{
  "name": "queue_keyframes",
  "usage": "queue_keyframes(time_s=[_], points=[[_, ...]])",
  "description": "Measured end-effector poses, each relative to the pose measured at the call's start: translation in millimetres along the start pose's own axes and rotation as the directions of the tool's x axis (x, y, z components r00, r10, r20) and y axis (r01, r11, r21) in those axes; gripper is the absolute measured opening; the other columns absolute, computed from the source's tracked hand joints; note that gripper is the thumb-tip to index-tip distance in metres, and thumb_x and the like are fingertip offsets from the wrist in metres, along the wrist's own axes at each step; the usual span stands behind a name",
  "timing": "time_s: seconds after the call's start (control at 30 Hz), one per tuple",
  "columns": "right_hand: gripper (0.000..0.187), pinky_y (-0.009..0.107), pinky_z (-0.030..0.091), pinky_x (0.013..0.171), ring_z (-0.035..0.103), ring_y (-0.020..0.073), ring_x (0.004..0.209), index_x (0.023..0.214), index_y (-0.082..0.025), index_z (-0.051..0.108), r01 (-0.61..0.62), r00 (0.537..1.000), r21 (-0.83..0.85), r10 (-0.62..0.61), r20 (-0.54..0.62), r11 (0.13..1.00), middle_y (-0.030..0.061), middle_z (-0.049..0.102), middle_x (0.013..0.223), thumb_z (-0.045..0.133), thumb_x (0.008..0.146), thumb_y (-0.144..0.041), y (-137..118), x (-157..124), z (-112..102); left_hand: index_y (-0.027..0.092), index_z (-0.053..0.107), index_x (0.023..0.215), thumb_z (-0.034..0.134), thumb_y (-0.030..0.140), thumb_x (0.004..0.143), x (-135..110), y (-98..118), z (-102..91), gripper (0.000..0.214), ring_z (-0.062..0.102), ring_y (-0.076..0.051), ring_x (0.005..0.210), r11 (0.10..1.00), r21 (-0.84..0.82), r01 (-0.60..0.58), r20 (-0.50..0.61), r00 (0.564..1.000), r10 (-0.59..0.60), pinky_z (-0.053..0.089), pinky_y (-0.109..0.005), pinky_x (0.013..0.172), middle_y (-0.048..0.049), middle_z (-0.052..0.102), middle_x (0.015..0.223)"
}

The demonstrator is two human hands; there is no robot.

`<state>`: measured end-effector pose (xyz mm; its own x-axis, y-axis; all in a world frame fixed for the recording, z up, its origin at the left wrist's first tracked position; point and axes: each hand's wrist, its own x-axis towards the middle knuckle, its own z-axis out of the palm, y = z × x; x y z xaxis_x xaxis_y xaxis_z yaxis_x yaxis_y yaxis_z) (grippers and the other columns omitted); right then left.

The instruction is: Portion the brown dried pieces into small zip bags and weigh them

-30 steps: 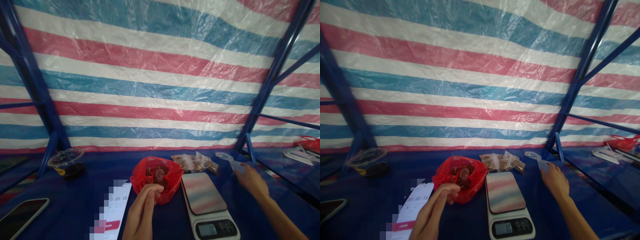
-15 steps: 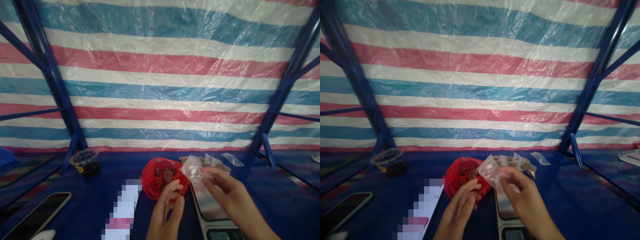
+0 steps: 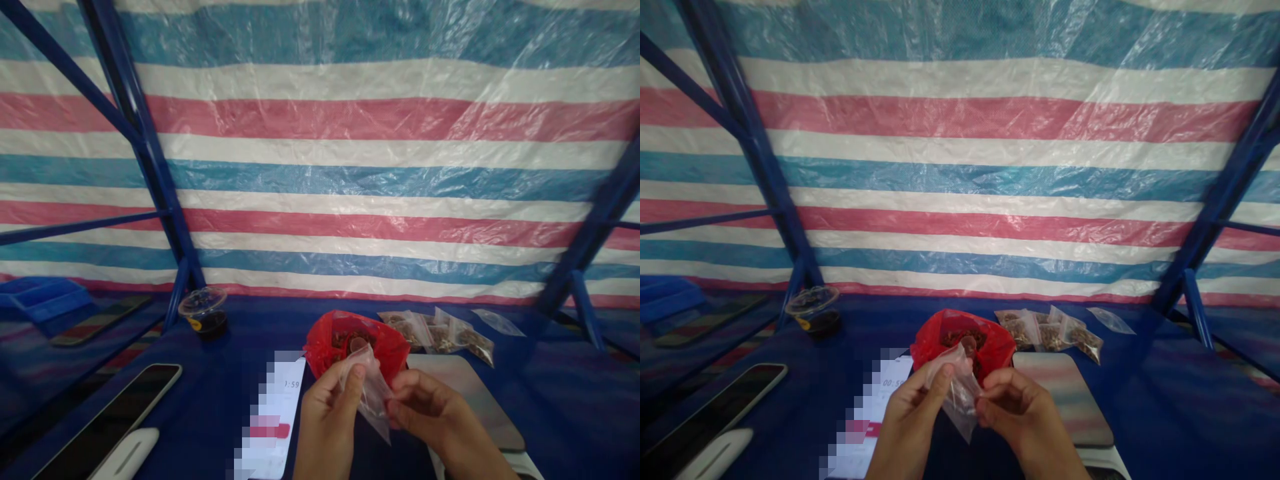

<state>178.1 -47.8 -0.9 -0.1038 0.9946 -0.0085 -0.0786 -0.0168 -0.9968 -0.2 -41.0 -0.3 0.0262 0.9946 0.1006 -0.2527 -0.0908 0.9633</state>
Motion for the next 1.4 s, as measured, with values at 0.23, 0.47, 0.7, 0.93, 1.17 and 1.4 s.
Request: queue_keyframes(time_s=[0.23, 0.47, 0.7, 0.93, 1.17, 1.4], points=[[0.031, 0.033, 0.063, 0.09, 0.076, 0.0254, 0.102, 0.108, -0.027, 0.075, 0.235, 0.968, -0.317, -0.25, -0.008, 0.919, 0.007, 0.079, 0.11, 0.076, 0.089, -0.051, -0.5, -7.7, 1.8, 0.019, 0.075, 0.097, 0.075, 0.059, 0.089, -0.4, 5.8, -0.5, 0.041, 0.074, -0.024, 0.091, 0.998, 0.06, -0.002, 0.025, 1.0, 0.0, 0.055, -0.029, 0.079, -0.0075, 0.081, 0.096], [0.021, 0.035, 0.064, 0.085, 0.076, 0.0236, 0.093, 0.102, -0.028, 0.075, 0.373, 0.878, -0.689, -0.476, 0.045, 0.622, 0.006, 0.081, 0.106, 0.054, 0.098, -0.029, -30.9, 17.4, -8.9, 0.024, 0.063, 0.098, 0.068, 0.043, 0.091, -10.2, -12.7, -3.8, 0.022, 0.066, -0.02, 0.073, 0.924, 0.381, -0.018, 0.179, 0.982, -0.054, 0.044, -0.027, 0.067, -0.0016, 0.076, 0.084], [0.033, 0.047, 0.045, 0.115, 0.068, 0.0299, 0.119, 0.113, -0.018, 0.076, 0.358, 0.923, -0.902, -0.239, 0.302, 0.241, 0.0123, 0.079, 0.122, 0.066, 0.083, -0.008, -29.1, 86.5, 17.9, 0.021, 0.069, 0.109, 0.059, 0.05, 0.095, -10.8, -13.3, -4.9, 0.033, 0.072, -0.028, 0.091, 0.888, 0.453, 0.078, 0.071, 0.99, -0.123, 0.05, -0.034, 0.08, -0.0099, 0.079, 0.1], [0.032, 0.041, 0.046, 0.107, 0.07, 0.0268, 0.113, 0.107, -0.022, 0.077, 0.389, 0.912, -0.899, -0.221, 0.345, 0.201, 0.0076, 0.081, 0.113, 0.062, 0.083, -0.007, -34.3, 88.5, 9.1, 0.017, 0.076, 0.111, 0.066, 0.064, 0.088, -14.0, -19.5, -7.7, 0.053, 0.07, -0.03, 0.094, 0.9, 0.392, 0.189, -0.196, 0.973, -0.119, 0.053, -0.039, 0.089, -0.0129, 0.072, 0.104], [0.038, 0.04, 0.046, 0.105, 0.073, 0.0249, 0.114, 0.109, -0.027, 0.077, 0.528, 0.848, -0.827, -0.077, 0.524, 0.195, 0.0025, 0.081, 0.122, 0.06, 0.082, -0.006, -55.6, 67.3, -5.1, 0.015, 0.077, 0.1, 0.065, 0.076, 0.084, -0.7, -5.3, -8.7, 0.064, 0.071, -0.029, 0.094, 0.968, 0.185, 0.17, -0.055, 0.985, -0.162, 0.054, -0.037, 0.092, -0.0094, 0.075, 0.091], [0.038, 0.044, 0.047, 0.103, 0.069, 0.0299, 0.123, 0.121, -0.026, 0.074, 0.493, 0.863, -0.868, -0.162, 0.479, 0.062, 0.0086, 0.08, 0.125, 0.055, 0.091, -0.012, -70.5, 62.3, -18.1, 0.017, 0.077, 0.111, 0.069, 0.072, 0.087, 3.0, 2.5, -10.8, 0.061, 0.073, -0.032, 0.112, 0.99, 0.111, 0.088, -0.111, 0.991, -0.075, 0.055, -0.041, 0.102, -0.0123, 0.08, 0.111]])
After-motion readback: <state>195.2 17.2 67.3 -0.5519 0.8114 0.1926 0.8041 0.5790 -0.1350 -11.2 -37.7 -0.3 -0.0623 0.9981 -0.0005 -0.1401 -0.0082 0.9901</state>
